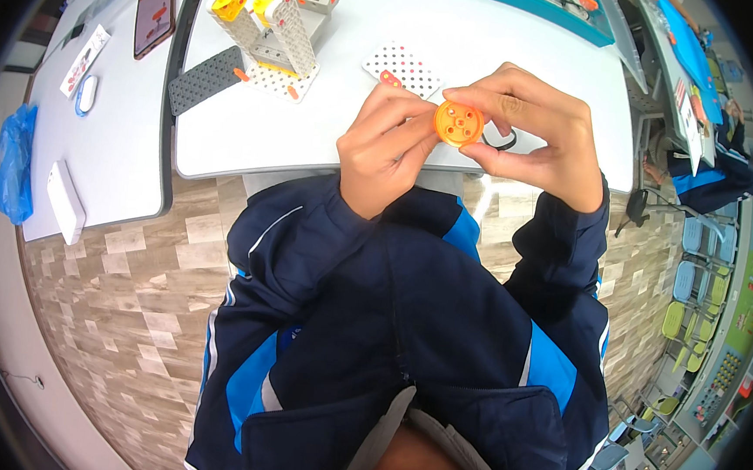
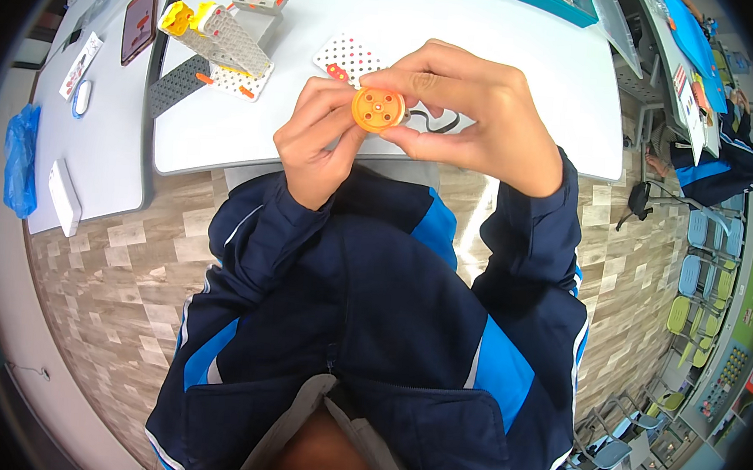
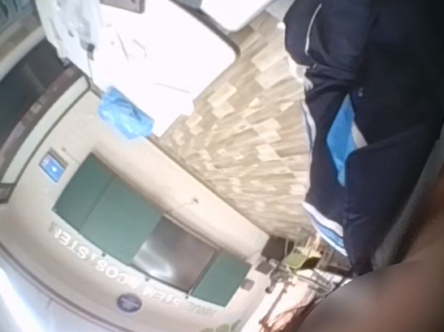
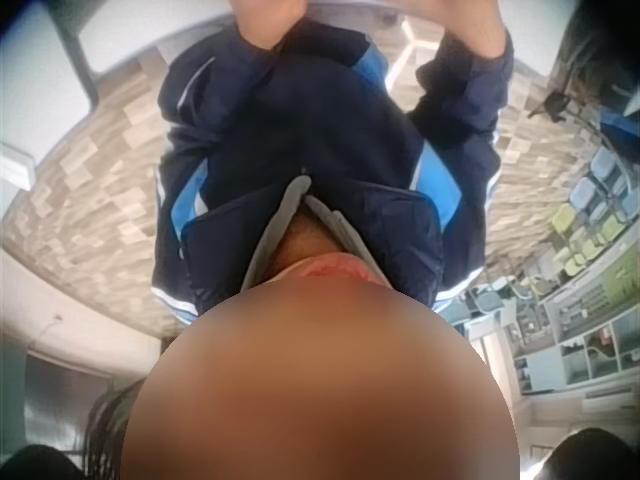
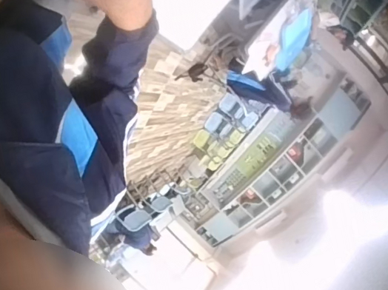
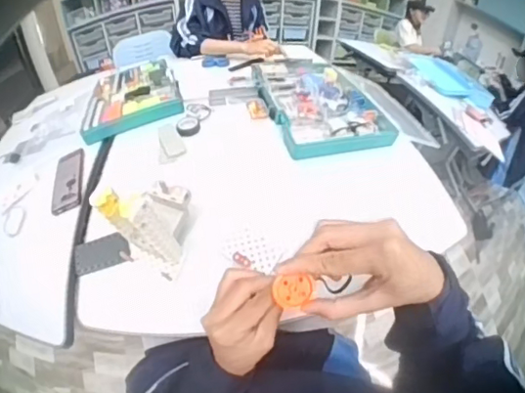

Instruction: The person assembles a small electronics project using a breadboard, wires, and a motor with an orange wheel. They connect components, attach wires, and test the assembly by rotating the wheel and adjusting connections.

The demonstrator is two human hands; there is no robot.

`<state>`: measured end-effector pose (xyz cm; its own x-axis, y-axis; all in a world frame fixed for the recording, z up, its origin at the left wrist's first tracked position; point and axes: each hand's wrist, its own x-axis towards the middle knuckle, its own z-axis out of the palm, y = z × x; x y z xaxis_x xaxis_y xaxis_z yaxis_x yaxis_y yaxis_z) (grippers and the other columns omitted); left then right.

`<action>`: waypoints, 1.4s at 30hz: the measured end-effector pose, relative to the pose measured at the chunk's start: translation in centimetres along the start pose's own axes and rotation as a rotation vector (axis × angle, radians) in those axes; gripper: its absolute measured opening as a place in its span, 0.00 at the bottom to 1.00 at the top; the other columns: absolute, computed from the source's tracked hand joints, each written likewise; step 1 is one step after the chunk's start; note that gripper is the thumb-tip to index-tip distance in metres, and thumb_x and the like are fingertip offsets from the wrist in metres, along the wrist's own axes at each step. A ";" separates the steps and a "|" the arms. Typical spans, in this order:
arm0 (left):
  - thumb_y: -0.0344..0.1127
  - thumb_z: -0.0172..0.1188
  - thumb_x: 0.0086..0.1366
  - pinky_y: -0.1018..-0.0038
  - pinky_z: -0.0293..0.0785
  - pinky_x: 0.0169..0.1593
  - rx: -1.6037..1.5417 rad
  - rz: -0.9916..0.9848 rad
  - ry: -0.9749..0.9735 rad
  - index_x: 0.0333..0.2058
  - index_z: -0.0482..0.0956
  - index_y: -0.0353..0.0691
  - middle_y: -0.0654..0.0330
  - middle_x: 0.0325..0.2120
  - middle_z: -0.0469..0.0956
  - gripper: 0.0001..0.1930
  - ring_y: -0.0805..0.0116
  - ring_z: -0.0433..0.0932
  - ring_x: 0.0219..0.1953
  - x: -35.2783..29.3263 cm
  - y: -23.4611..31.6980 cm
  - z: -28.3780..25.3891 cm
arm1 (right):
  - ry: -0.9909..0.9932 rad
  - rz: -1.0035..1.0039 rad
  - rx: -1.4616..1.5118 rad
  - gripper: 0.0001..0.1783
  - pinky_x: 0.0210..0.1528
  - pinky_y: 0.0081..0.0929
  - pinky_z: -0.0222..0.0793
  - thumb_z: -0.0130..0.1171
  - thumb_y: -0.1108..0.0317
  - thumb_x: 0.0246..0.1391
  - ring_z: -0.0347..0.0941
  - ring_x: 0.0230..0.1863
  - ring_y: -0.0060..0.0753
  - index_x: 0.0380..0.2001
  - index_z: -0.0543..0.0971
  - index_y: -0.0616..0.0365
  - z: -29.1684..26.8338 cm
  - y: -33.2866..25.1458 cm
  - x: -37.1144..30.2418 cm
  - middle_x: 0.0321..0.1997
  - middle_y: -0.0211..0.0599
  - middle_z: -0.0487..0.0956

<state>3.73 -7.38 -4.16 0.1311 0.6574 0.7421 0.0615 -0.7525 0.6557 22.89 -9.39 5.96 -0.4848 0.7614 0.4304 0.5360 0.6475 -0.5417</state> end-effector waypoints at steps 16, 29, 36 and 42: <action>0.14 0.64 0.53 0.72 0.75 0.38 -0.206 -0.113 -0.119 0.38 0.87 0.33 0.59 0.35 0.84 0.14 0.62 0.75 0.38 -0.8 0.9 -1.0 | 0.360 0.038 -0.111 0.27 0.28 0.19 0.63 0.77 0.81 0.34 0.71 0.29 0.24 0.44 0.84 0.69 4.3 -3.2 -2.6 0.32 0.35 0.81; 0.14 0.64 0.52 0.72 0.75 0.39 -0.194 -0.118 -0.117 0.38 0.88 0.34 0.59 0.35 0.85 0.15 0.63 0.77 0.37 -1.0 1.4 -0.9 | 0.525 0.153 -0.193 0.27 0.24 0.16 0.57 0.81 0.79 0.33 0.68 0.24 0.18 0.41 0.83 0.67 6.1 -4.5 -3.6 0.25 0.30 0.77; 0.14 0.64 0.52 0.72 0.76 0.40 -0.191 -0.116 -0.124 0.39 0.88 0.34 0.59 0.35 0.85 0.16 0.62 0.77 0.38 -1.0 1.3 -1.0 | 0.545 0.203 -0.194 0.26 0.24 0.15 0.55 0.82 0.78 0.35 0.67 0.23 0.17 0.41 0.82 0.66 6.7 -4.7 -4.1 0.25 0.30 0.77; 0.14 0.63 0.53 0.71 0.76 0.40 -0.190 -0.133 -0.139 0.39 0.88 0.34 0.59 0.35 0.85 0.15 0.62 0.76 0.38 -1.1 1.4 -0.9 | 0.501 0.249 -0.071 0.24 0.27 0.18 0.68 0.80 0.77 0.34 0.72 0.25 0.22 0.39 0.83 0.64 6.0 -4.7 -3.8 0.29 0.34 0.79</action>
<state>2.78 -9.13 -3.95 0.2702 0.7281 0.6299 -0.0981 -0.6300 0.7703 18.00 -15.51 2.55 0.0400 0.8024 0.5955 0.6457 0.4341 -0.6282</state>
